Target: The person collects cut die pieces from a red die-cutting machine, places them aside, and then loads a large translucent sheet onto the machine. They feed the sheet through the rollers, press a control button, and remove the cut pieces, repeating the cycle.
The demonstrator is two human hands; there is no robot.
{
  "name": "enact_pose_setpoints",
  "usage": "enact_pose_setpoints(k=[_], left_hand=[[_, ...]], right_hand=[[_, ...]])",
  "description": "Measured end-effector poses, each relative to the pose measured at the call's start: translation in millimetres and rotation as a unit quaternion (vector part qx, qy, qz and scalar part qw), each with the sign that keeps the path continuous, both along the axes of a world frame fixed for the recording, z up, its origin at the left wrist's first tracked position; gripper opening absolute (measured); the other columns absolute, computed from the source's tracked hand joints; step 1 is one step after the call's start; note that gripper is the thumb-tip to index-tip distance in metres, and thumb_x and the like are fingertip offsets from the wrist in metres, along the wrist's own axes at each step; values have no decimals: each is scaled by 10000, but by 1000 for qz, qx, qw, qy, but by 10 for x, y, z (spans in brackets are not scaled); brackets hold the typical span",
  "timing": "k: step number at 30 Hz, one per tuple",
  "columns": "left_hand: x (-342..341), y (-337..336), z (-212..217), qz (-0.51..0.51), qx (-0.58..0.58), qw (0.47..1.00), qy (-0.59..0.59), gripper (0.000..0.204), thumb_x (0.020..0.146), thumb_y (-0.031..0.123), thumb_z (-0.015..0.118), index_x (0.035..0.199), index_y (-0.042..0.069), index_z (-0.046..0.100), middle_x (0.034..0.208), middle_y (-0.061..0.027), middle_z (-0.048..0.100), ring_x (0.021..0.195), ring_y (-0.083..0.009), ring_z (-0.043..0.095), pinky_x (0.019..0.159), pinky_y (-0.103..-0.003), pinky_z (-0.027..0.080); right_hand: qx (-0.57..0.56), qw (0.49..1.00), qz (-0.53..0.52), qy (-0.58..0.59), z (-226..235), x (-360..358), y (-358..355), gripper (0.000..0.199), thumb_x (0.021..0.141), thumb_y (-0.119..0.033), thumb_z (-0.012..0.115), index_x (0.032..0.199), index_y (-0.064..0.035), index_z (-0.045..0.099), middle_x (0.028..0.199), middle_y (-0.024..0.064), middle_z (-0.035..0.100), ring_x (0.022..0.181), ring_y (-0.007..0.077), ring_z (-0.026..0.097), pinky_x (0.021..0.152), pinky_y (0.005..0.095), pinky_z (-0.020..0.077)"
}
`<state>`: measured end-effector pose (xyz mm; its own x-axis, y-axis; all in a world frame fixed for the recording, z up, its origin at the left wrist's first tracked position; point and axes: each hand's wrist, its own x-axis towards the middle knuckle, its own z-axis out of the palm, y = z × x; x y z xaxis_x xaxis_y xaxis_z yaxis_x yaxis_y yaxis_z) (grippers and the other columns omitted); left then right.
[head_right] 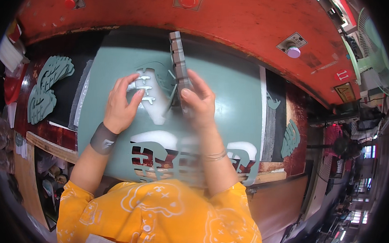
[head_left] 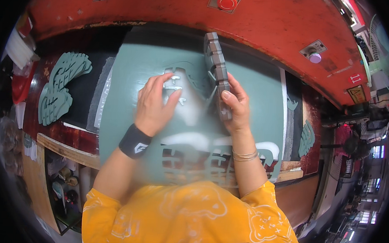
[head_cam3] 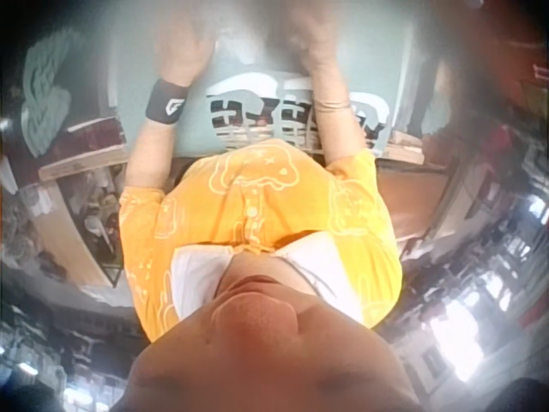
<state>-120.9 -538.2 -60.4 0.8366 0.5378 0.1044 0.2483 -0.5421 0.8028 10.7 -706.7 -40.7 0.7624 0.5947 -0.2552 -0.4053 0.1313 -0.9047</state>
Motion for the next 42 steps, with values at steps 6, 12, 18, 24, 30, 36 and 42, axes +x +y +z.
enact_pose_setpoints(k=[6, 12, 18, 24, 30, 36, 42], left_hand=[[266, -238, 99, -86, -51, 995, 16, 196, 811, 226, 641, 758, 42, 597, 810, -102, 580, 823, -306, 562, 730, -378, 458], [-189, -109, -208, -20, 42, 999, 18, 247, 737, 149, 637, 564, 11, 527, 742, -92, 523, 744, -299, 478, 673, -407, 404], [-243, -155, -332, -9, 24, 1000, -5, 259, 706, 132, 650, 516, 33, 504, 711, -64, 514, 733, -272, 476, 684, -381, 388], [-178, -78, -294, -24, 26, 999, -10, 309, 702, 148, 669, 482, 44, 479, 665, -51, 515, 709, -265, 492, 677, -375, 375], [-104, 65, -212, -67, 15, 997, 20, 318, 723, 162, 687, 499, 41, 495, 635, -71, 518, 661, -274, 502, 654, -377, 376], [-212, -66, 48, -164, -307, 935, 60, 203, 829, 107, 662, 682, 8, 563, 628, -55, 543, 565, -136, 502, 538, -264, 407], [61, -378, -268, -220, -96, 971, 9, 147, 763, 120, 686, 843, 26, 608, 838, -112, 609, 800, -303, 591, 703, -361, 478]], right_hand=[[65, 997, -41, 20, -119, -8, 41, 634, 777, -159, 659, 1342, 29, 443, 1078, 83, 607, 887, 130, 582, 781, 261, 472], [70, 992, -91, 53, -103, 58, -82, 627, 780, -151, 675, 1333, 43, 451, 1169, 116, 583, 998, 171, 578, 884, 300, 454], [-222, 934, -47, -277, 29, 62, -316, 463, 653, -152, 769, 1090, -27, 677, 1323, 188, 525, 1174, 303, 528, 1044, 391, 359], [-499, 705, 32, -503, -86, -121, -257, 439, 634, -179, 767, 1068, -150, 698, 1335, 112, 524, 1227, 423, 417, 1030, 482, 322], [-490, 734, 43, -468, -143, -23, -148, 433, 677, -203, 752, 1099, -155, 672, 1338, 102, 520, 1259, 441, 372, 1050, 495, 281], [-362, 787, -116, -486, -18, 759, -530, 496, 804, -206, 684, 1251, -38, 547, 1393, 226, 403, 1364, 336, 290, 1103, 426, 244], [-314, 599, -446, -587, 284, 1888, -594, 601, 957, -291, 492, 1397, 62, 287, 1455, 237, 289, 1360, 337, 263, 1120, 408, 198]])
